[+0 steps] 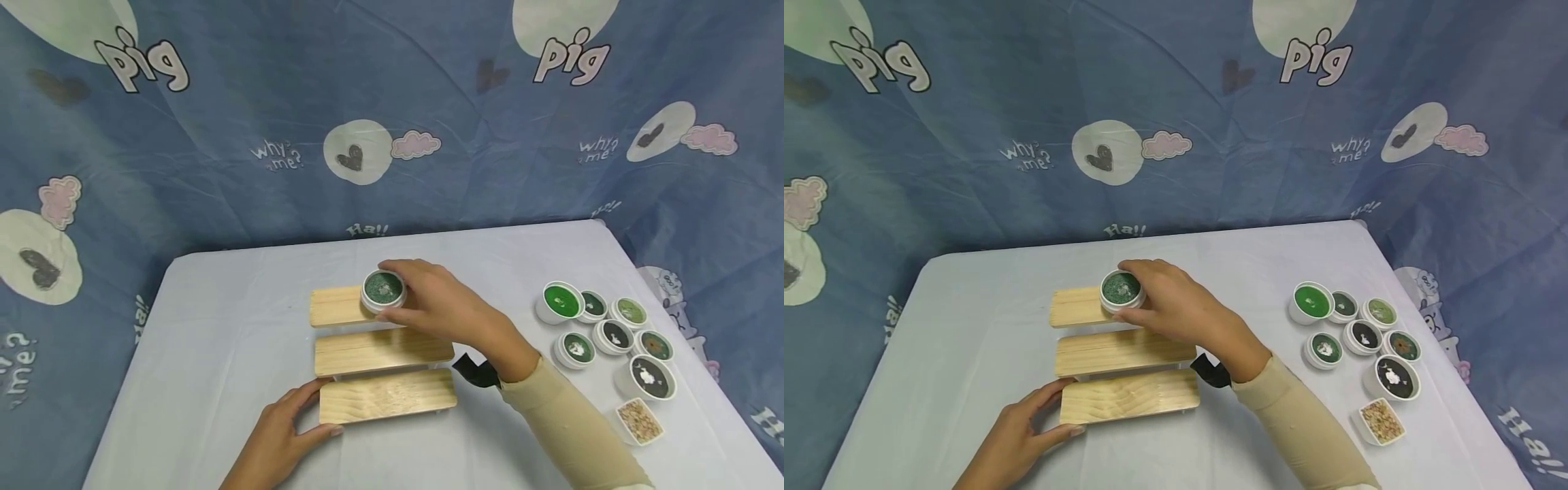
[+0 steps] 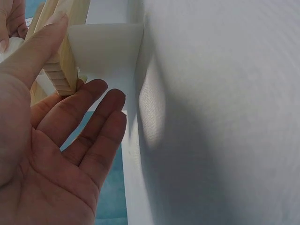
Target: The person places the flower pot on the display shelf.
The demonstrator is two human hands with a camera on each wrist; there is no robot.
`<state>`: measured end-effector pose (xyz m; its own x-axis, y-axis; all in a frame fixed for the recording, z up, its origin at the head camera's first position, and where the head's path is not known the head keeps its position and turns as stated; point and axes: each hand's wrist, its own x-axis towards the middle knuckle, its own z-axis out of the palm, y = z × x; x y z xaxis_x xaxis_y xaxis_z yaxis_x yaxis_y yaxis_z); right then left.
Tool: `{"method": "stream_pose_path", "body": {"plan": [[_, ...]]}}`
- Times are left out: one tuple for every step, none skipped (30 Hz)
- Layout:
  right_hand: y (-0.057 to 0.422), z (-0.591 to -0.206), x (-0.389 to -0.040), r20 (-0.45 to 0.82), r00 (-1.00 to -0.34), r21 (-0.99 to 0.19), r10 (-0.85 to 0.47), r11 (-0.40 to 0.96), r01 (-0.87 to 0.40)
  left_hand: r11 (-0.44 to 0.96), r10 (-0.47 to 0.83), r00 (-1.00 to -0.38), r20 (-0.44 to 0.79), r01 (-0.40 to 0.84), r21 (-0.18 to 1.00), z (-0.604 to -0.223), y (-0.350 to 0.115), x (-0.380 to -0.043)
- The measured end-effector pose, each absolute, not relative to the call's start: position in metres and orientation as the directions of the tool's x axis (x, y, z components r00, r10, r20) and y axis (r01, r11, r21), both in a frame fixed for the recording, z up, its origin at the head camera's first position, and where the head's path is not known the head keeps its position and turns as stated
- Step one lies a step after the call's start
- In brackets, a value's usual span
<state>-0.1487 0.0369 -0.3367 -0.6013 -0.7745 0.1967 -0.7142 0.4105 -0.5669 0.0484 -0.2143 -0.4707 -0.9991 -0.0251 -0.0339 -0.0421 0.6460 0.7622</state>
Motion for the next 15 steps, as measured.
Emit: {"method": "stream_pose_path", "body": {"plan": [[0.036,-0.337,-0.149,0.194,-0.599,-0.566,-0.777,0.41,-0.715,0.644,-0.026,-0.999,-0.034,-0.043,0.764,-0.471,-0.214,0.048],[0.035,-0.336,-0.149,0.191,-0.597,-0.566,-0.779,0.41,-0.716,0.645,-0.027,-0.999,-0.033,-0.043,0.763,-0.471,-0.214,0.048],[0.033,-0.336,-0.148,0.187,-0.595,-0.565,-0.782,0.409,-0.716,0.647,-0.028,-0.999,-0.031,-0.042,0.762,-0.471,-0.214,0.048],[0.032,-0.336,-0.148,0.186,-0.591,-0.564,-0.785,0.407,-0.718,0.648,-0.03,-0.999,-0.028,-0.04,0.761,-0.471,-0.214,0.048],[0.03,-0.335,-0.148,0.187,-0.587,-0.562,-0.788,0.404,-0.722,0.649,-0.031,-0.999,-0.025,-0.039,0.76,-0.471,-0.214,0.048],[0.029,-0.335,-0.148,0.188,-0.582,-0.56,-0.791,0.401,-0.725,0.65,-0.031,-0.999,-0.023,-0.038,0.759,-0.471,-0.214,0.048],[0.027,-0.335,-0.148,0.192,-0.577,-0.556,-0.794,0.396,-0.731,0.651,-0.032,-0.999,-0.021,-0.037,0.758,-0.471,-0.214,0.048],[0.026,-0.335,-0.148,0.198,-0.569,-0.554,-0.798,0.388,-0.736,0.652,-0.032,-0.999,-0.021,-0.037,0.758,-0.471,-0.214,0.048],[0.024,-0.335,-0.148,0.205,-0.561,-0.552,-0.802,0.378,-0.743,0.652,-0.032,-0.999,-0.023,-0.039,0.757,-0.471,-0.214,0.048],[0.022,-0.336,-0.148,0.212,-0.553,-0.552,-0.806,0.368,-0.748,0.652,-0.033,-0.999,-0.024,-0.04,0.757,-0.471,-0.214,0.048],[0.021,-0.336,-0.148,0.218,-0.545,-0.552,-0.81,0.358,-0.753,0.653,-0.034,-0.999,-0.025,-0.041,0.757,-0.471,-0.214,0.048],[0.019,-0.336,-0.148,0.223,-0.538,-0.553,-0.813,0.349,-0.757,0.653,-0.036,-0.999,-0.027,-0.044,0.756,-0.471,-0.214,0.048],[0.017,-0.336,-0.147,0.227,-0.531,-0.554,-0.816,0.34,-0.76,0.654,-0.036,-0.999,-0.026,-0.044,0.755,-0.472,-0.214,0.048],[0.016,-0.336,-0.147,0.229,-0.528,-0.556,-0.818,0.335,-0.761,0.655,-0.036,-0.999,-0.026,-0.043,0.754,-0.472,-0.215,0.048],[0.014,-0.336,-0.147,0.23,-0.524,-0.558,-0.82,0.33,-0.761,0.658,-0.036,-0.999,-0.023,-0.041,0.752,-0.472,-0.215,0.048]]}}
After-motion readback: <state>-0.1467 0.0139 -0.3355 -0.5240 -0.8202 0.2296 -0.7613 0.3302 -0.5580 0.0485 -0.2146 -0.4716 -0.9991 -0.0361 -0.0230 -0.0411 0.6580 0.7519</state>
